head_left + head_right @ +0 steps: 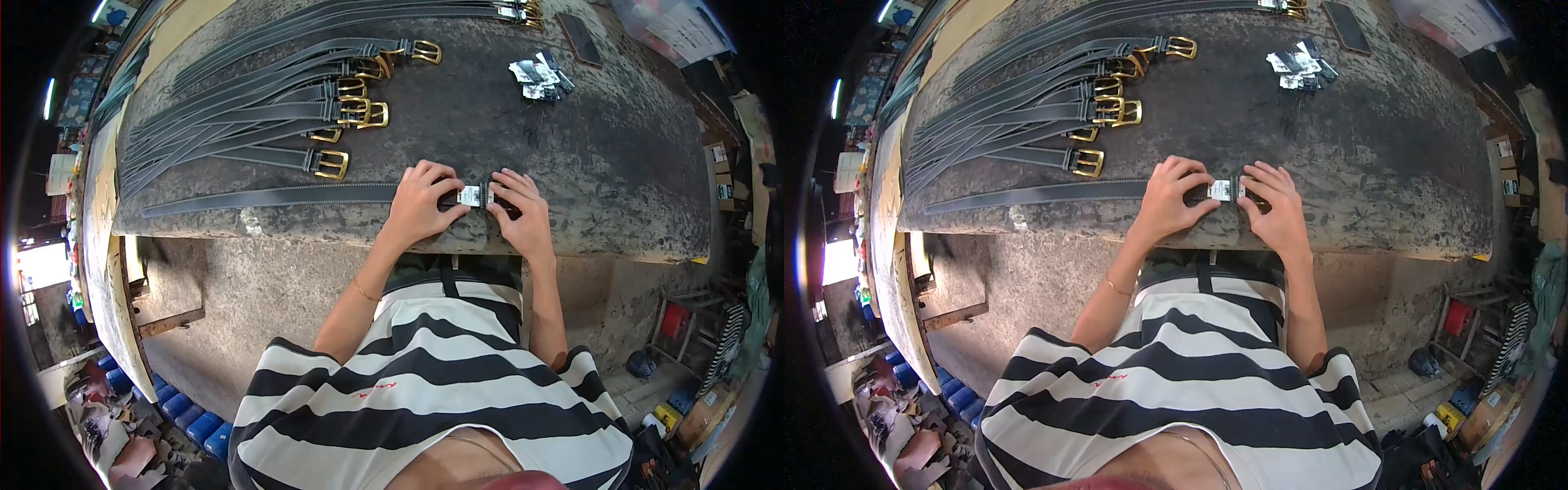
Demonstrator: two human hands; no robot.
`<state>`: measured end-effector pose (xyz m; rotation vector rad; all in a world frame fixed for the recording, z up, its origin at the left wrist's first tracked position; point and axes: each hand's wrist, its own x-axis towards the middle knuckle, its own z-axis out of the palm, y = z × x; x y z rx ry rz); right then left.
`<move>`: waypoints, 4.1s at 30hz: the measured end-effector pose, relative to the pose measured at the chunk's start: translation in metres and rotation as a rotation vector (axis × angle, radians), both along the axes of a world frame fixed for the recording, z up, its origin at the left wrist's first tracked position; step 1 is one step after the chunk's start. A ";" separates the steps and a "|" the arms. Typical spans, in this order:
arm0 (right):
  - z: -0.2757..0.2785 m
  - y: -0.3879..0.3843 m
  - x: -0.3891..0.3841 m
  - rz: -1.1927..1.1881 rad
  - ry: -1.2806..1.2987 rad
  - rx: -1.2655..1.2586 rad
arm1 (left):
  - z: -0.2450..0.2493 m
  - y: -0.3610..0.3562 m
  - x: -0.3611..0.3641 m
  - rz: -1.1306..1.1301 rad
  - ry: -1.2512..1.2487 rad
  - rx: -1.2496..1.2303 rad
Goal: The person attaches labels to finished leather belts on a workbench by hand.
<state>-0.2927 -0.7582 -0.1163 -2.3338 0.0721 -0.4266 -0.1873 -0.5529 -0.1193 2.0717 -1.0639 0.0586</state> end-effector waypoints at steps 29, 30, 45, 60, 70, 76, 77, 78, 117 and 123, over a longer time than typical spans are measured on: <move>0.012 0.013 0.006 0.061 0.020 0.049 | -0.002 0.012 -0.017 0.003 0.063 -0.040; 0.009 0.017 0.009 0.065 0.035 -0.009 | -0.003 0.012 -0.017 0.001 0.036 -0.040; -0.001 0.022 0.012 0.018 0.040 -0.099 | -0.007 0.009 -0.017 0.040 0.008 -0.031; 0.017 -0.007 0.002 0.007 0.112 0.340 | -0.003 0.007 -0.017 0.035 0.042 -0.035; 0.008 -0.009 0.000 0.064 0.072 0.045 | 0.000 0.002 -0.020 0.080 0.047 -0.012; 0.010 -0.004 0.000 0.040 0.056 0.049 | -0.002 -0.001 -0.021 0.105 0.027 -0.015; 0.010 -0.004 -0.002 0.040 0.059 0.051 | -0.003 -0.002 -0.021 0.114 0.026 -0.013; 0.010 -0.003 -0.002 0.039 0.063 0.070 | -0.003 -0.002 -0.020 0.123 0.022 -0.013; 0.014 0.010 0.014 0.092 0.078 -0.060 | -0.004 -0.005 -0.020 0.163 0.035 -0.046; 0.007 0.010 0.015 0.093 0.077 -0.096 | -0.005 -0.004 -0.020 0.157 0.019 -0.055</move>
